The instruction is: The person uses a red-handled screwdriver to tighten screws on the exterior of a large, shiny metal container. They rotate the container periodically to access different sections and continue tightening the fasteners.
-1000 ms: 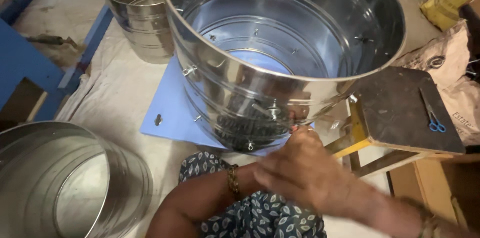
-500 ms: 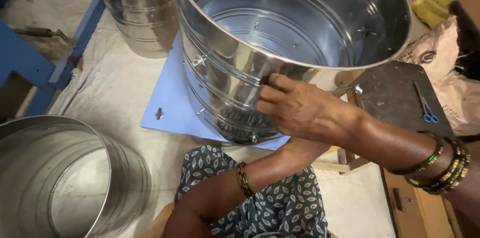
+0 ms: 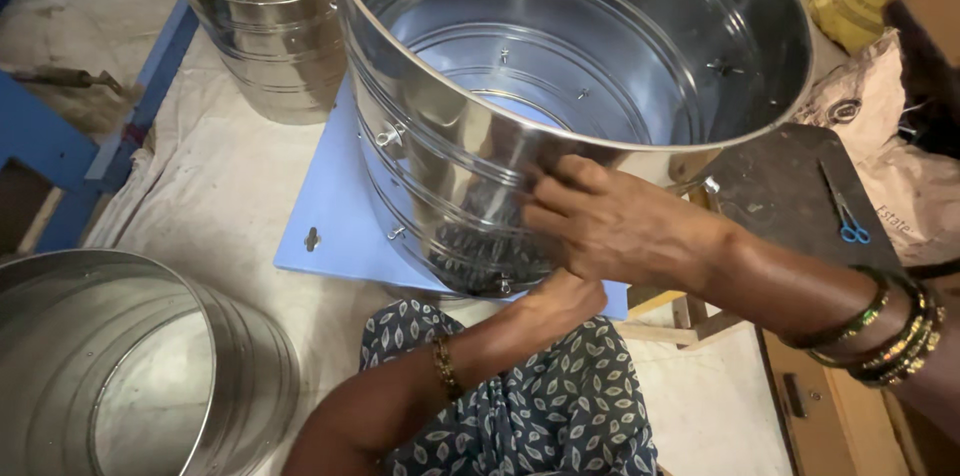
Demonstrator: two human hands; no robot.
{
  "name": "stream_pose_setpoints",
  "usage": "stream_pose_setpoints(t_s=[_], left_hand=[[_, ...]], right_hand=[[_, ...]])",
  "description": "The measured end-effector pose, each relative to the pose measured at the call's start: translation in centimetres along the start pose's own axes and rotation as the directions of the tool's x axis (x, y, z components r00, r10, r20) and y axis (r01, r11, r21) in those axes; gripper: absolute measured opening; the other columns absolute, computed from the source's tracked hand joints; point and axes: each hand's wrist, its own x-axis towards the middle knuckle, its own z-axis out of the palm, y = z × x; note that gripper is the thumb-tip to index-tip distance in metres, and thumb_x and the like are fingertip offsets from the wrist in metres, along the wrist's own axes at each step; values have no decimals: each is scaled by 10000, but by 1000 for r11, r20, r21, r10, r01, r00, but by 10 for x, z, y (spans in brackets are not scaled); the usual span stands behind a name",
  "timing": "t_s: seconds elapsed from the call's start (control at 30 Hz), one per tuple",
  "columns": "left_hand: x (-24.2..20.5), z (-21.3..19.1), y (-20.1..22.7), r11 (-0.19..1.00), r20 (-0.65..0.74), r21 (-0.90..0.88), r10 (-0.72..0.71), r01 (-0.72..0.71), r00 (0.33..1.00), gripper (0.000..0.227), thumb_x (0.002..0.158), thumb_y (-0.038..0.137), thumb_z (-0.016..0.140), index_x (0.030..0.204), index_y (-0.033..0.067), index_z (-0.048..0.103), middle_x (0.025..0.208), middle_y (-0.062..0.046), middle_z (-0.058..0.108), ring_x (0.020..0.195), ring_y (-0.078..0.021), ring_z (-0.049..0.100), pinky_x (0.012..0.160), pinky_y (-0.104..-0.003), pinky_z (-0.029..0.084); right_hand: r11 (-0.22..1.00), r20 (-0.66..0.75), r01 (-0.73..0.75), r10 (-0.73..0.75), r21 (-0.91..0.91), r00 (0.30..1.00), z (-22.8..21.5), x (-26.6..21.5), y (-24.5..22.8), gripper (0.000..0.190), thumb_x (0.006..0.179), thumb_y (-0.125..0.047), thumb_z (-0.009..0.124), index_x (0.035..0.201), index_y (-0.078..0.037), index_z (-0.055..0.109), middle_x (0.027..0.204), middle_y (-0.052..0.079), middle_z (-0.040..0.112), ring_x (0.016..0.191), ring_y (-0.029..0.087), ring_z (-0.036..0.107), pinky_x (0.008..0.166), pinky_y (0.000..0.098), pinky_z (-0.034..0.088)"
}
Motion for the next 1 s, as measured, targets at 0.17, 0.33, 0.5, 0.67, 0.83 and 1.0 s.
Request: stream_pose_setpoints(t_s=[0.17, 0.33, 0.5, 0.67, 0.83, 1.0], left_hand=[[-57, -6, -19, 917, -355, 389, 65, 84, 932, 238, 861, 201, 560, 890, 130, 786, 835, -21, 698, 867, -171, 626, 832, -316, 440], [-56, 43, -21, 912, 97, 310, 251, -269, 963, 208, 839, 244, 602, 780, 127, 764, 767, -27, 697, 805, -219, 640, 775, -359, 430], [-60, 106, -19, 875, 308, 319, 267, -363, 913, 166, 758, 274, 665, 708, 143, 754, 694, -16, 685, 692, -231, 643, 681, -403, 468], [-65, 121, -25, 858, 256, 398, 236, -325, 937, 125, 716, 267, 690, 625, 188, 720, 615, -11, 656, 599, -232, 615, 610, -433, 474], [-63, 84, -29, 905, 376, 240, 246, -351, 893, 165, 762, 262, 672, 678, 137, 739, 665, -35, 667, 684, -263, 626, 701, -434, 447], [-72, 61, -28, 906, 364, 256, 234, -338, 902, 184, 829, 250, 645, 801, 97, 743, 781, -77, 673, 784, -272, 623, 738, -417, 479]], right_hand=[[993, -217, -114, 116, 23, 969, 18, -25, -8, 512, 926, -240, 639, 1408, -73, 687, 956, -1, 518, 1015, 196, 524, 961, 421, 396], [975, -436, -209, 157, -74, 886, 32, -40, -13, 215, 875, -241, 647, 1062, -220, 750, 999, -62, 584, 975, 137, 566, 914, 412, 382], [950, -545, -311, 265, 9, 796, 50, -48, -24, 214, 937, -250, 682, 1141, -261, 747, 1035, -100, 614, 1005, 127, 571, 914, 394, 337], [932, -546, -359, 330, 57, 770, 61, -51, -30, 325, 910, -263, 686, 1227, -277, 753, 1078, -112, 648, 1007, 128, 569, 921, 406, 336], [925, -545, -373, 350, 73, 762, 61, -50, -30, 315, 927, -269, 681, 1236, -264, 742, 1107, -89, 659, 1028, 154, 574, 950, 428, 357], [869, -620, -403, 490, 289, 612, 64, -43, -57, 260, 921, -193, 693, 1179, -171, 717, 1192, 25, 673, 1124, 232, 597, 956, 429, 411]])
